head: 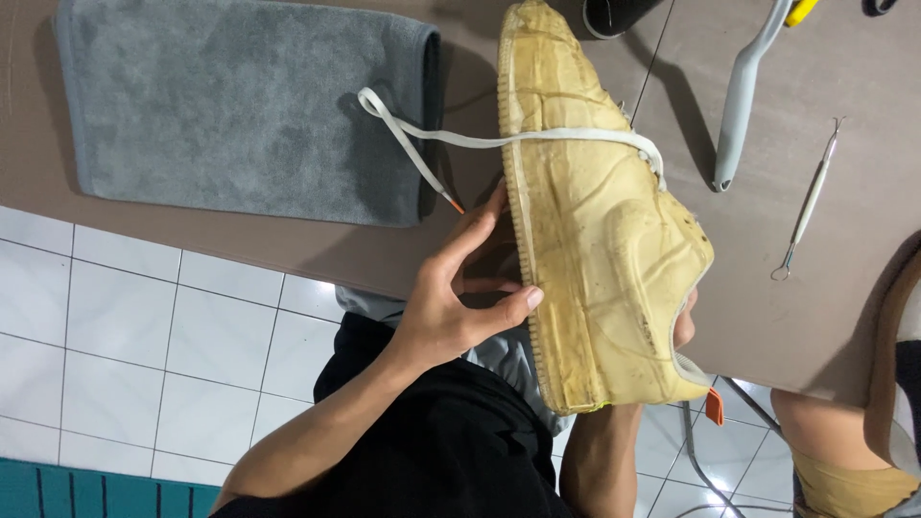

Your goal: Unlacing a yellow sneaker by pulling the white laces through the eyelets one by one, occasionally using a small metal tool to assist.

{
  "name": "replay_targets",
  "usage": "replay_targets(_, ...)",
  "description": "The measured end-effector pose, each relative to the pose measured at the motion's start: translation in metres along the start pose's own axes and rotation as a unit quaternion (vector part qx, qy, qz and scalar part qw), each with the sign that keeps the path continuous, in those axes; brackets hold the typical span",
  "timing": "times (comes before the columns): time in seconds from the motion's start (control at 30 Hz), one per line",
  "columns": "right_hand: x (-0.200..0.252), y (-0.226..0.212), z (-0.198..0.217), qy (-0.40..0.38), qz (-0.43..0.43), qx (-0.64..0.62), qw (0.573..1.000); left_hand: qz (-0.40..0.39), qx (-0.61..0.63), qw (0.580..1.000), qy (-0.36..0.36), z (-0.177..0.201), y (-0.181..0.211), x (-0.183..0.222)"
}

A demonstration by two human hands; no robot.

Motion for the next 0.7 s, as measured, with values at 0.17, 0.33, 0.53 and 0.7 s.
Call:
replay_targets(0.17,-0.003,0.003,0.001,0.008,-0.008,-0.015,1.0,0.0,-0.033,0.999,0.011,0.0,0.004,0.0)
replay_targets(0.33,-0.004,-0.005,0.002,0.016,-0.017,-0.028,0.999,-0.004,-0.039,0.999,0.019,0.0,0.003,0.001)
replay_targets(0.53,0.002,-0.004,0.013,0.031,-0.03,-0.041,0.998,0.002,-0.049,0.998,0.034,-0.001,0.003,0.0)
replay_targets(0.7,0.009,-0.144,-0.053,0.038,-0.044,-0.051,0.997,0.002,-0.06,0.997,0.042,-0.002,0.008,-0.001)
Point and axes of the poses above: each hand's wrist, its own x-axis away from the middle knuckle, its own z-axis out of the back of the hand, y = z × x, the point moved 5 cm from there along -x, towards the middle knuckle, and after that the axes turned 9 degrees about y, right-handed, at the moved point
